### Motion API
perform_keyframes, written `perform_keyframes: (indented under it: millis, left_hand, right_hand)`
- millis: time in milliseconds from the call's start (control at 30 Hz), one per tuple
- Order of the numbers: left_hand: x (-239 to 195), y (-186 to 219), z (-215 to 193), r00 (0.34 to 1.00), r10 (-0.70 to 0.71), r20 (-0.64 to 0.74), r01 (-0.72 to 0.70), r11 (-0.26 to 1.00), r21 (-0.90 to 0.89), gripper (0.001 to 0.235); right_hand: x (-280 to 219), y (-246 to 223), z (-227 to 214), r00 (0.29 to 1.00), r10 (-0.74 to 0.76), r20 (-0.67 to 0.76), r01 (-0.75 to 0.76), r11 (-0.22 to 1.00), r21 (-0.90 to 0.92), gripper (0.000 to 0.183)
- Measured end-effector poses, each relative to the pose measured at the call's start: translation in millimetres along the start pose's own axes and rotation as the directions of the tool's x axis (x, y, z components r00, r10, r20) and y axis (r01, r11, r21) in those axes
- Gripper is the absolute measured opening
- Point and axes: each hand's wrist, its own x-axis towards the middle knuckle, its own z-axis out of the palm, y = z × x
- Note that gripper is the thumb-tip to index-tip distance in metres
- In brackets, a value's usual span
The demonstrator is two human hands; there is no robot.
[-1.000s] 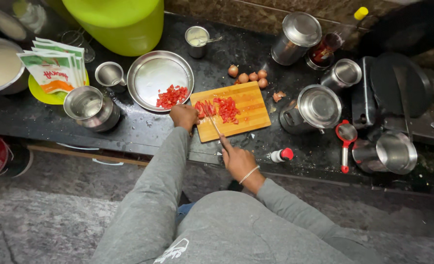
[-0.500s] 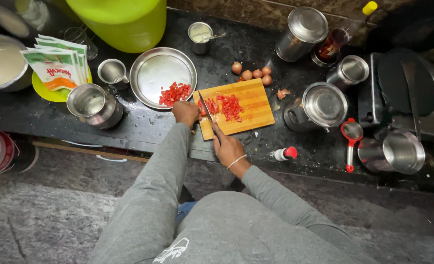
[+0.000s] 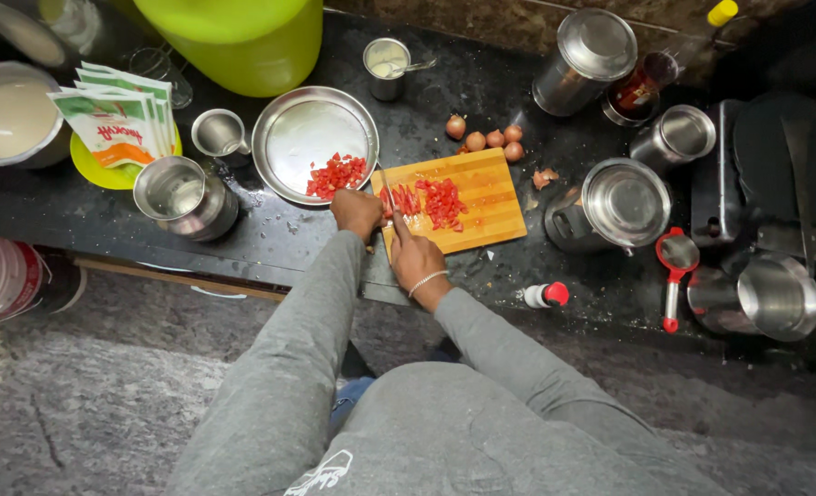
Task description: The person chops tomatoes on a wooden cutting board using a knife. They repeatedly slice the tomatoes into small pieces and transfer them into a metal plate. The person also wipes the cutting board with their hand during the process.
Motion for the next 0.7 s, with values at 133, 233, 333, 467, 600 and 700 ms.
perform_keyframes:
  millis: [133, 233, 333, 467, 600, 700]
  left_hand:
    - [29, -29, 5, 0.989, 0.141, -0.032, -0.127, 0.952, 0.277, 0.011]
    - [54, -54, 6, 0.930, 0.337, 0.150, -0.356, 0.719, 0.596, 0.009]
    - [61, -63, 6, 0.952, 0.290, 0.093, -0.300, 0.839, 0.454, 0.011]
    - [42, -49, 4, 0.987, 0.142, -0.071, -0.131, 0.981, 0.144, 0.012]
    - [7, -17, -7, 0.998, 0.048, -0.051, -0.045, 0.997, 0.055, 0.008]
    - [-2, -11, -8, 0.982, 0.159, -0.100, -0.138, 0.971, 0.194, 0.011]
  right_hand:
    - [2, -6, -5, 0.999, 0.019, 0.039, -0.020, 0.999, 0.029, 0.053]
    - [-23, -3, -11, 0.998, -0.013, 0.058, 0.012, 1.000, 0.026, 0.056]
    - [-52, 8, -19, 0.993, -0.109, 0.054, 0.111, 0.993, -0.038, 0.062]
    - [-77, 17, -31, 0.979, -0.080, 0.189, 0.128, 0.959, -0.253, 0.071]
    - [-91, 20, -50, 0.987, -0.061, 0.148, 0.089, 0.979, -0.184, 0.068]
    - [-94, 17, -58, 0.994, -0.027, 0.110, 0.042, 0.990, -0.137, 0.066]
